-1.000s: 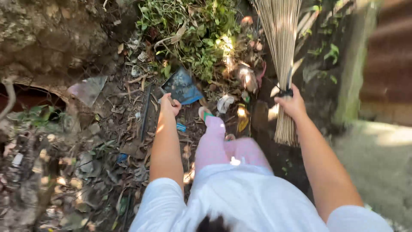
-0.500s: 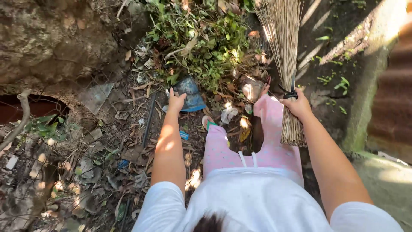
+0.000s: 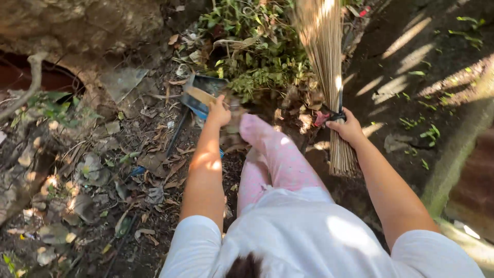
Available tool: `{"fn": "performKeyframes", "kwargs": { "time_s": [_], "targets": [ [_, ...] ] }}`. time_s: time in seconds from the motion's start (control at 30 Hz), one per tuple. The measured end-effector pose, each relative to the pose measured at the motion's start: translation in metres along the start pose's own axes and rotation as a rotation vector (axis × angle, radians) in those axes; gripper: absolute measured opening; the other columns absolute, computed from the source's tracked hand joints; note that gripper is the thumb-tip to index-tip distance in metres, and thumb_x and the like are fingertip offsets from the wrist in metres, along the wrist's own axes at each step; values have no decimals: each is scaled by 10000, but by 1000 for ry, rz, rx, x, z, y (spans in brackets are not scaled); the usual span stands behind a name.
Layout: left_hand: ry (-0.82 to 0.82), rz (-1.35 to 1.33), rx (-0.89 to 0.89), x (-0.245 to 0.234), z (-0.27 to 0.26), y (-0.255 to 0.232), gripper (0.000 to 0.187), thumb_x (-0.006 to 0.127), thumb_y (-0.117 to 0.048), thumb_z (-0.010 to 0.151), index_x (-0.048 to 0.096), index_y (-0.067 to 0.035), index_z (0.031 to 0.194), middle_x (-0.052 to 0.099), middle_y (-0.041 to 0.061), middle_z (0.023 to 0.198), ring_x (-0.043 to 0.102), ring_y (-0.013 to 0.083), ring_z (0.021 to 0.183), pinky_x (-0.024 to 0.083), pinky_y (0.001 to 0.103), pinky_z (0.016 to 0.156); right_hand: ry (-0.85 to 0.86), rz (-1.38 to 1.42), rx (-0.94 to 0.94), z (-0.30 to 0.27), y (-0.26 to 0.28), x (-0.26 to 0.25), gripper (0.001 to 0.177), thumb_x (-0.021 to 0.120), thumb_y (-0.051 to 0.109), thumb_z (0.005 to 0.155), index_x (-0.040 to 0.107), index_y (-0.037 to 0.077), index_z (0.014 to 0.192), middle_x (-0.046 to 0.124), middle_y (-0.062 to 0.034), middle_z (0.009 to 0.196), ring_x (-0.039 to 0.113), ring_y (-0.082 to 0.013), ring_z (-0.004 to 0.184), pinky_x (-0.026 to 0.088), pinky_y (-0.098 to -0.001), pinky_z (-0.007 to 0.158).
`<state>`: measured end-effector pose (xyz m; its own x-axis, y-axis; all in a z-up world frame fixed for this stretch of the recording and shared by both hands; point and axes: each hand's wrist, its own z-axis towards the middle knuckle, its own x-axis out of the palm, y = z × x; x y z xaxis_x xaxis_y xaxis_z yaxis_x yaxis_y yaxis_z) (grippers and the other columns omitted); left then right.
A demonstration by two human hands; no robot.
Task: The person is sweeping and collecting leaves and debris from an outdoor dirt path using a broom and a handheld scraper tool.
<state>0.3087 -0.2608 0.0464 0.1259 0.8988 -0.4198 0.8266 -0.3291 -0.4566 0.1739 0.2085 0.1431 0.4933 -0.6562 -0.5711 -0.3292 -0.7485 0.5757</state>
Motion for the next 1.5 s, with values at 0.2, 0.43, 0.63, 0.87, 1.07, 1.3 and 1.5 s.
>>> {"fn": "performKeyframes", "kwargs": {
  "time_s": [0.2, 0.43, 0.63, 0.87, 1.07, 1.3, 1.5],
  "targets": [
    [-174, 183, 151, 5, 2, 12, 626, 652, -313, 935, 427, -233, 1514, 279, 365, 1550, 415, 547, 1338, 443, 542, 1040, 7, -77, 117, 2, 2, 6, 886, 878, 293, 736, 492, 66, 1500, 699, -99, 1172, 677, -214, 1021, 532, -351, 870],
    [-495, 96, 247, -53, -13, -7, 489, 586, -469, 988, 608, -173, 1376, 670, 234, 1279, 654, 447, 1127, 526, 530, 949, -135, -157, 284, 72, -76, -26, 817, 820, 310, 782, 543, 34, 1498, 711, -162, 1225, 688, -300, 1095, 523, -401, 958],
    [-667, -128, -19, -38, -3, 30, 494, 567, -511, 991, 629, -163, 1337, 715, 201, 1186, 667, 422, 1088, 515, 495, 926, 20, -372, 439, 151, -128, -11, 1180, 1002, 374, 656, 278, -123, 1445, 569, -292, 1222, 620, -379, 1064, 513, -449, 913],
    [-730, -316, -66, 13, -14, 88, 470, 570, -481, 1004, 617, -159, 1343, 697, 169, 1242, 655, 389, 1122, 501, 476, 918, 898, -166, 51, 144, -255, 127, 492, 735, 279, 822, 726, 34, 1248, 749, -108, 1046, 706, -220, 882, 574, -384, 787],
    [-685, -290, -44, 26, -14, 88, 491, 578, -477, 1017, 565, -147, 1381, 699, 231, 1203, 660, 433, 1105, 500, 497, 921, 725, 155, 631, 25, -98, 143, 810, 795, 229, 769, 361, 60, 1432, 669, -168, 1044, 703, -280, 846, 592, -452, 722],
    [-628, -258, -17, 40, -11, 71, 508, 599, -484, 990, 546, -168, 1384, 692, 256, 1200, 650, 465, 1118, 500, 506, 952, 879, 184, 637, -51, -58, 122, 903, 811, 257, 718, 356, 70, 1475, 630, -160, 1144, 675, -274, 963, 590, -425, 787],
    [-437, -206, 85, 45, 1, 47, 693, 626, -487, 961, 388, -73, 1463, 577, 349, 1324, 561, 499, 1240, 448, 526, 1042, 680, 282, 488, -80, -84, -4, 445, 725, 250, 824, 658, 57, 1218, 703, -62, 926, 637, -171, 762, 534, -340, 650]
  ]
}}
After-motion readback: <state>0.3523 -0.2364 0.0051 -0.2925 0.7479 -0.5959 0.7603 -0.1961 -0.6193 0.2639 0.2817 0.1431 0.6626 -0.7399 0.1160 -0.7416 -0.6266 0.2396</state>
